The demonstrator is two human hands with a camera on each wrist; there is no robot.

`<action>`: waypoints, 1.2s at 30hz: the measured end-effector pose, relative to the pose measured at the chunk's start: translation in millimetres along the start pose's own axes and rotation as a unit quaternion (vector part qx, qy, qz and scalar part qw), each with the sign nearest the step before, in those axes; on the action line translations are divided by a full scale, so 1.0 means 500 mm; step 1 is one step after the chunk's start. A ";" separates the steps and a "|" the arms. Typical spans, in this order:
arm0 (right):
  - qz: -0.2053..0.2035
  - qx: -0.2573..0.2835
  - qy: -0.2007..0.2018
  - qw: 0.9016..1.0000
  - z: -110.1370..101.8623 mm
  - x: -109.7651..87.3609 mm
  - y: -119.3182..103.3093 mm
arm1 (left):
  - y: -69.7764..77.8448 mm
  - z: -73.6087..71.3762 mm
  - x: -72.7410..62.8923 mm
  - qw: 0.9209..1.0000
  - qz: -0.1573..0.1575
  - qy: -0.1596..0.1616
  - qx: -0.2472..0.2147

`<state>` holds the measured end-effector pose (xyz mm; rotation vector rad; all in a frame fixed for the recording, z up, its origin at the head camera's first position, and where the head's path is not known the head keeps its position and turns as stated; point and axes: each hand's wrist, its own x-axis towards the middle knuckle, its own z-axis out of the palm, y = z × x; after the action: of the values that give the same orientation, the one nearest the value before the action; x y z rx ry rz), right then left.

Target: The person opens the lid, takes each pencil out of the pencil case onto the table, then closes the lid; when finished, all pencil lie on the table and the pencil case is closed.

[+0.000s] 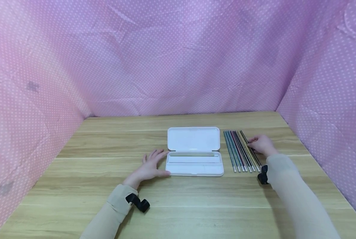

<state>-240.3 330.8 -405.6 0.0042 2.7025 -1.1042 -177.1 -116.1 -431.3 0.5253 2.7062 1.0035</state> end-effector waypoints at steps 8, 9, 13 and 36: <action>-0.003 0.001 -0.002 1.000 0.001 0.002 -0.001 | 0.003 -0.001 -0.001 1.000 -0.006 -0.003 -0.002; -0.004 0.001 -0.002 1.000 0.001 0.002 -0.001 | 0.003 -0.001 -0.001 1.000 -0.007 -0.003 -0.003; -0.008 0.000 -0.003 1.000 -0.003 0.000 0.000 | 0.004 -0.001 0.000 1.000 -0.008 -0.003 -0.006; -0.046 -0.051 -0.008 0.998 -0.014 -0.017 -0.067 | 0.004 0.000 -0.002 1.000 -0.003 0.001 -0.007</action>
<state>-236.5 312.4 -375.8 -0.1461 2.7652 -0.9854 -175.6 -115.2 -430.2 0.5140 2.6991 1.0218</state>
